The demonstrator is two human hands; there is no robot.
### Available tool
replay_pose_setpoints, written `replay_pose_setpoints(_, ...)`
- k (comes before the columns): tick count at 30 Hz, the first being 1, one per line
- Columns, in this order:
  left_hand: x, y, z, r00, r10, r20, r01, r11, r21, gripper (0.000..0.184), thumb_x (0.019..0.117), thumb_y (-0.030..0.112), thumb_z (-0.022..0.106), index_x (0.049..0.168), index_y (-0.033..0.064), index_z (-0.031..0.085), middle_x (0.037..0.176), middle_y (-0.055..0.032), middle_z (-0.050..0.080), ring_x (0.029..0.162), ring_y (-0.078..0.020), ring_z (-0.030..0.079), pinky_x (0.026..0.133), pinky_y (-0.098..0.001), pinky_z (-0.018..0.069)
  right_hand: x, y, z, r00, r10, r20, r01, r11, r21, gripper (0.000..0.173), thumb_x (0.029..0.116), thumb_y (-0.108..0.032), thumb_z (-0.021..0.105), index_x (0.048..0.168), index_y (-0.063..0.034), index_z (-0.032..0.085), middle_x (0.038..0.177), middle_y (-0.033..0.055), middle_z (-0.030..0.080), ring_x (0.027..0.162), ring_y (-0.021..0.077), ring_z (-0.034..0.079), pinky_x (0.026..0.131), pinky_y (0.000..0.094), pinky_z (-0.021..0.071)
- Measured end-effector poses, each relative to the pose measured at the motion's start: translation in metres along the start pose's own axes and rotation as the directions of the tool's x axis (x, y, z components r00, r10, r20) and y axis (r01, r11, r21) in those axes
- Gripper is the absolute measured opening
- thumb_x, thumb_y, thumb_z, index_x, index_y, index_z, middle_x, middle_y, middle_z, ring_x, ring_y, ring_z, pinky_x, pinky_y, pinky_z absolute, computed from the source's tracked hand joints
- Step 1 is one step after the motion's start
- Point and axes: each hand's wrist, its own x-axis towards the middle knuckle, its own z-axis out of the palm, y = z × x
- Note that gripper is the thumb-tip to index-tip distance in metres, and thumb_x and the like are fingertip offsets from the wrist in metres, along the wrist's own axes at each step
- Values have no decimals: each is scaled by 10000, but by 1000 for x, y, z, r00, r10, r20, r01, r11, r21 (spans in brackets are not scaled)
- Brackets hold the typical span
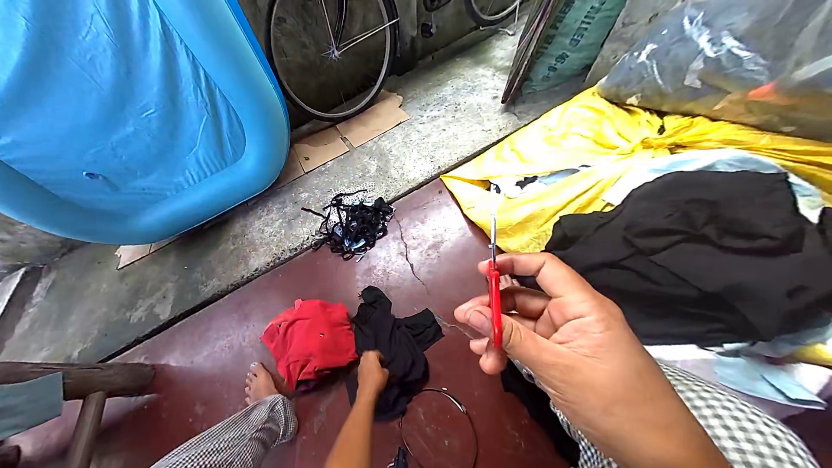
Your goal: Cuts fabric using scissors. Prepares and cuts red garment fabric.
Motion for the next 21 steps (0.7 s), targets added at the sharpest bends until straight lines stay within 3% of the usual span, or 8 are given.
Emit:
replay_pose_setpoints(2,-17,2,19,999,-42,-7,42,999,-11,270,902,130,667,1152,44,719,1186,-175,700,1153,-325,657,1006,-534,516,2,-2,-3,1000,-3,-25,2,1000,-18,445,888,-125,736,1296,-165,563,934,99,729,624,232,708,480,319,606)
replay_pose_setpoints(5,-33,16,3,995,89,-34,-95,954,-284,270,929,205,696,1136,34,719,1076,-142,727,967,-256,711,888,-473,579,3,-4,-2,999,-3,-32,2,1000,-27,444,884,-98,724,1292,-160,560,936,99,728,638,241,713,493,338,615)
replay_pose_setpoints(8,-57,52,-59,967,200,-160,-256,761,-597,293,941,167,721,1156,-25,675,1064,-173,704,845,-251,717,739,-440,625,3,-4,1,1000,-5,-31,4,999,-33,430,901,-94,725,1292,-166,562,920,88,733,606,230,697,490,332,608)
replay_pose_setpoints(10,-79,83,-120,923,216,-318,-380,635,-673,256,966,134,682,1159,-32,650,1030,-166,695,780,-237,692,693,-426,610,3,-3,4,999,-23,-26,22,999,-43,420,913,-78,719,1294,-154,562,911,82,727,606,219,692,494,329,609)
replay_pose_setpoints(13,-114,126,-211,828,286,-482,-555,538,-634,242,1024,157,596,1214,7,586,1052,-101,649,790,-170,652,712,-391,592,4,-7,8,999,14,-43,-15,1000,-23,403,936,-35,690,1298,-131,540,937,70,737,627,192,700,497,297,596)
replay_pose_setpoints(16,-139,169,-278,706,352,-615,-703,458,-545,199,1018,118,583,1177,-1,581,981,-85,656,771,-164,673,688,-391,616,6,-8,12,997,51,-66,-47,998,52,409,938,-14,695,1297,-111,524,937,90,739,593,187,690,466,284,577)
replay_pose_setpoints(21,-197,240,-332,546,404,-734,-836,315,-449,135,1039,94,551,1160,34,545,896,-40,674,691,-136,687,642,-336,628,3,-5,25,996,0,-91,10,995,104,427,937,-18,692,1323,-94,526,926,103,704,564,190,662,475,321,590)
